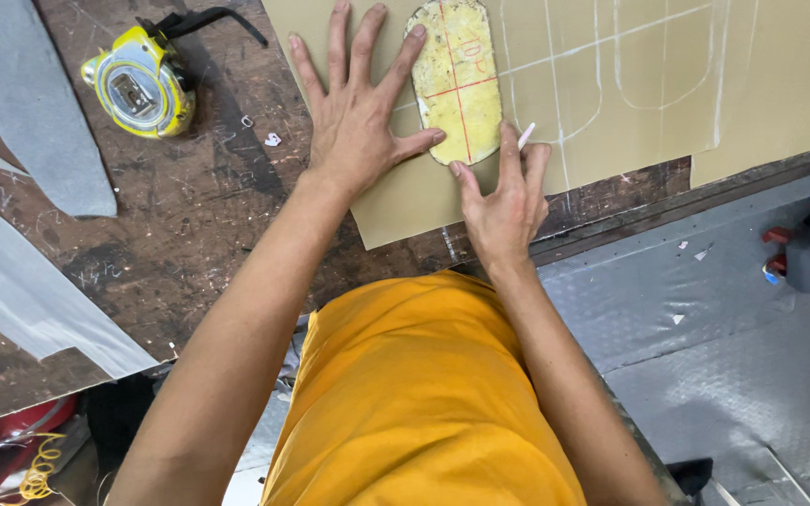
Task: The person places a yellow pattern template on a large sheet of cardboard and traces its outline with a white marking tool. They use a straight edge to draw straight lines and repeatedly reposition the template to trace multiple identical shapes on the cardboard.
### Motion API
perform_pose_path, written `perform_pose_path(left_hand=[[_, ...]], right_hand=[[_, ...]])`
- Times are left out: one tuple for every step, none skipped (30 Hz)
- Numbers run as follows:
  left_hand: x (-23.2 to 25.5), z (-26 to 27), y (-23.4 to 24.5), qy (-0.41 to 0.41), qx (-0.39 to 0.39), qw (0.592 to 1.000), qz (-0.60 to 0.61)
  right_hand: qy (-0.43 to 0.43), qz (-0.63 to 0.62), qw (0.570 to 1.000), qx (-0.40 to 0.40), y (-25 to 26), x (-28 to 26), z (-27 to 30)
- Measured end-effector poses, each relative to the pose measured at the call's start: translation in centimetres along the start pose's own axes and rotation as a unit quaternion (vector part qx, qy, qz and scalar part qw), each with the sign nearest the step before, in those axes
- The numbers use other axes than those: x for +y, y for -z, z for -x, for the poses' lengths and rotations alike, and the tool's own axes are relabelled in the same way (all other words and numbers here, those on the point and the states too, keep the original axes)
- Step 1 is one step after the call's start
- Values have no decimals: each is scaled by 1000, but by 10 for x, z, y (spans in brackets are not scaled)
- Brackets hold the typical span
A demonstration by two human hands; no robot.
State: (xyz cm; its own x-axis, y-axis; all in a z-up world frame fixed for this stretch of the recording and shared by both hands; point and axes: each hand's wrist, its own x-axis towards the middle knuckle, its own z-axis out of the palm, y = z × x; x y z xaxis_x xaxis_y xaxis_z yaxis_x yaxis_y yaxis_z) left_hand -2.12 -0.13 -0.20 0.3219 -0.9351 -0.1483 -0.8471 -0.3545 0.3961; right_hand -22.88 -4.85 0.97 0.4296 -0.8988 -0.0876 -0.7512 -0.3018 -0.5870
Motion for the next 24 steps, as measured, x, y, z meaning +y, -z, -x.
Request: perform_pose_path(left_hand=[[0, 0, -1, -1, 0, 1000, -2], [0, 0, -1, 0, 0, 1000, -5], [0, 0, -1, 1, 0, 1000, -4], [0, 0, -2, 1, 0, 1000, -3], [0, 0, -2, 1, 1, 1000, -1], [0, 0, -2, -1, 3, 1000, -2], [0, 0, -2, -3, 5, 1000, -3], [0, 1, -2, -5, 6, 1000, -4], [0, 1, -2, -4, 7, 1000, -2], [0, 1, -1, -4, 8, 1000, 0], [1, 1, 0, -5, 10, 1000, 1], [1, 0, 1, -3, 10, 1000, 1], [2, -1, 2, -2, 11, 1000, 1], [4, 0, 4, 0, 11, 1000, 2], [6, 1, 5, 4, 7, 1000, 5], [7, 0, 7, 7, 6, 1000, 9], [8, -2, 8, 10, 5, 1000, 12], [10, -4, 11, 10, 4, 1000, 11], [11, -6, 13, 10, 4, 1000, 11], [11, -4, 12, 12, -1, 1000, 11], [10, -2, 11, 10, 3, 1000, 10], [10, -2, 11, 6, 8, 1000, 8], [10, -1, 10, 3, 12, 1000, 7], [10, -1, 10, 5, 8, 1000, 7]], right_hand=[[-3, 0, 1000, -1, 0, -1, 0], [-6, -2, 1000, -3, 1, -1, 0], [-9, -3, 1000, -5, 1, -2, 0], [-7, -1, 1000, -6, 2, -3, 0], [-6, 2, 1000, -7, 2, -3, 0], [-5, 5, 1000, -8, 2, -3, 0], [0, 4, 1000, -5, 2, -2, -1], [4, 3, 1000, -2, 2, -2, 0], [8, 3, 1000, 1, 2, -1, 1], [7, 4, 1000, 1, 1, 0, 1], [6, 6, 1000, 1, 0, 1, 1], [5, 7, 1000, 2, -1, 2, 2], [9, 5, 1000, 4, -1, 4, 2], [13, 4, 1000, 5, 0, 6, 3], [16, 3, 1000, 6, 1, 8, 3], [-4, -27, 1000, 12, 4, 11, -1], [-25, -58, 998, 17, 6, 15, -6], [-45, -88, 995, 23, 11, 20, -13], [-34, -73, 996, 27, 16, 25, -22], [-25, -58, 998, 28, 22, 31, -31], [-17, -42, 999, 28, 26, 36, -39], [-10, -49, 999, -11, 29, 40, -47], [-3, -56, 997, -51, 33, 45, -56], [5, -63, 994, -89, 35, 47, -64]])
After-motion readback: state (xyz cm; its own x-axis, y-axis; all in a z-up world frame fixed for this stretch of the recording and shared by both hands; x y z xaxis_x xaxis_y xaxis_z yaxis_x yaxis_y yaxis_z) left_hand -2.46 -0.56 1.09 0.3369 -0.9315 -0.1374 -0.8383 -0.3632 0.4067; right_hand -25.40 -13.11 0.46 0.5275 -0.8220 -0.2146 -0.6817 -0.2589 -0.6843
